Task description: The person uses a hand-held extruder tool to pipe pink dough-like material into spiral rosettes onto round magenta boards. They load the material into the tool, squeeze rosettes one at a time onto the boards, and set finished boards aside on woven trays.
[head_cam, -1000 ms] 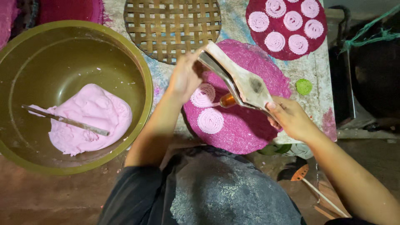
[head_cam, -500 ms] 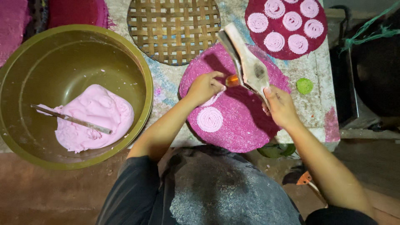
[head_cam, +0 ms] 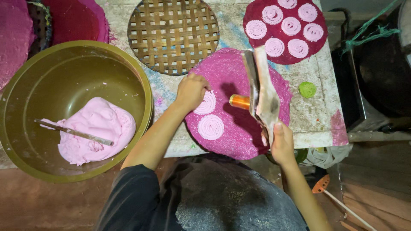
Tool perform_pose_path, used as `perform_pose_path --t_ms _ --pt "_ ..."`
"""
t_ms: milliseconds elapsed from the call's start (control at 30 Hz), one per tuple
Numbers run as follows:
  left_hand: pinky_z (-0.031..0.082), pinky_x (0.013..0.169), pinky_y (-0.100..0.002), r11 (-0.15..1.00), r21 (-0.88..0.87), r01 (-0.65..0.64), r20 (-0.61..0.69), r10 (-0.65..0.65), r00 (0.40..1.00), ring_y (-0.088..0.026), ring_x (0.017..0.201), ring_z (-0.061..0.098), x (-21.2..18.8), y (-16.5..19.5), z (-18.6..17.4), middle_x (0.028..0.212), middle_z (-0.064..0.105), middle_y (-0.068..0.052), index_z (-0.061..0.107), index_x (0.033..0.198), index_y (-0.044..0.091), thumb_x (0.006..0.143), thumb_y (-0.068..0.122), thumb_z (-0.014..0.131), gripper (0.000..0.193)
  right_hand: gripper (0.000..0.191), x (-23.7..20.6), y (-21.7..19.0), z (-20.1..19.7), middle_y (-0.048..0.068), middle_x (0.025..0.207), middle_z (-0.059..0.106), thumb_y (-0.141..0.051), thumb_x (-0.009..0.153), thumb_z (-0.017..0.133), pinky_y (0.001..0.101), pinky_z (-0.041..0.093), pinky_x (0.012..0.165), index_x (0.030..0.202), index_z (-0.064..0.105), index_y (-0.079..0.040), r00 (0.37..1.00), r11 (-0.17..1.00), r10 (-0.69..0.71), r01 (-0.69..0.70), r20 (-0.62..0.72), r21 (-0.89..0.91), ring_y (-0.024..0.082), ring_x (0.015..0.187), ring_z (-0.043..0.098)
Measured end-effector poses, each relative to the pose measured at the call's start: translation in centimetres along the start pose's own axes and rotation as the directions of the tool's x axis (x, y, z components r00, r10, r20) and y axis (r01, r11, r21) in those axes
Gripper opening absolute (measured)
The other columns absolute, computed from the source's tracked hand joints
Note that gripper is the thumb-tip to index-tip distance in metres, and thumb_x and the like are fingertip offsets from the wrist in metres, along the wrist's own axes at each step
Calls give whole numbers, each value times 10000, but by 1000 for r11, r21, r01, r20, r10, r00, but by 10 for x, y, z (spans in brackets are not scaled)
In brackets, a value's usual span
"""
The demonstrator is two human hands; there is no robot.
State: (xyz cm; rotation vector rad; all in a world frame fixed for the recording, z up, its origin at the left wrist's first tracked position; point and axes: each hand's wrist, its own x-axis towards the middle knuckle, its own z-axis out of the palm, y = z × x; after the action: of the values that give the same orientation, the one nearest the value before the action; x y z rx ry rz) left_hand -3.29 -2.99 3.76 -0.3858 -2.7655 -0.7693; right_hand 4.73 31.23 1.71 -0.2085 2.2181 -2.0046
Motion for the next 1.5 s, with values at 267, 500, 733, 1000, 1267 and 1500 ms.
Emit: perform_pose_path --t_ms 267,500,733,1000,1267,1500 --pt "459 933 -482 981 -78 -177 17 178 984 -330 1127 562 -2 11 -1 1130 669 -72 805 976 175 788 34 632 291 708 -15 5 -18 87 727 592 -603 1083 348 302 416 506 1062 627 47 993 995 5 8 -117 103 155 573 534" --pt "453 997 -471 985 37 -167 -21 168 986 -315 1196 564 -2 9 -5 1213 654 -92 769 1025 123 830 77 647 235 710 -20 1 -24 103 746 572 -617 1085 359 306 411 515 1096 585 56 991 987 -45 63 -127 148 168 583 521" --pt "450 1050 -477 988 55 -144 33 142 989 -316 1241 574 -9 3 -1 1244 672 -94 773 1010 118 815 77 669 225 729 -25 9 -33 99 742 562 -632 1089 364 301 412 529 1083 586 62 993 987 -27 44 -111 153 167 592 520" --pt "359 1128 -510 916 -270 -297 -14 305 952 -399 1319 507 -6 43 -73 1433 553 -219 536 1414 -3 797 246 771 706 599 27 -79 -31 30 833 611 -544 992 626 265 428 580 1218 621 10 957 986 -113 142 267 -90 107 681 537" --pt "460 851 -467 956 -150 -253 372 292 881 -350 969 610 -54 127 -170 1070 643 -139 620 1196 108 762 322 757 503 624 87 -243 53 146 869 634 -569 867 693 429 483 671 1060 647 23 71 2 -561 996 825 -84 342 769 628" --pt "537 591 -437 984 -153 -92 586 165 794 -303 642 699 -131 100 -242 742 715 -49 663 1036 208 746 376 736 343 448 60 -260 157 118 782 594 -481 971 626 433 466 629 873 587 -46 -56 551 -262 811 963 197 351 758 631"
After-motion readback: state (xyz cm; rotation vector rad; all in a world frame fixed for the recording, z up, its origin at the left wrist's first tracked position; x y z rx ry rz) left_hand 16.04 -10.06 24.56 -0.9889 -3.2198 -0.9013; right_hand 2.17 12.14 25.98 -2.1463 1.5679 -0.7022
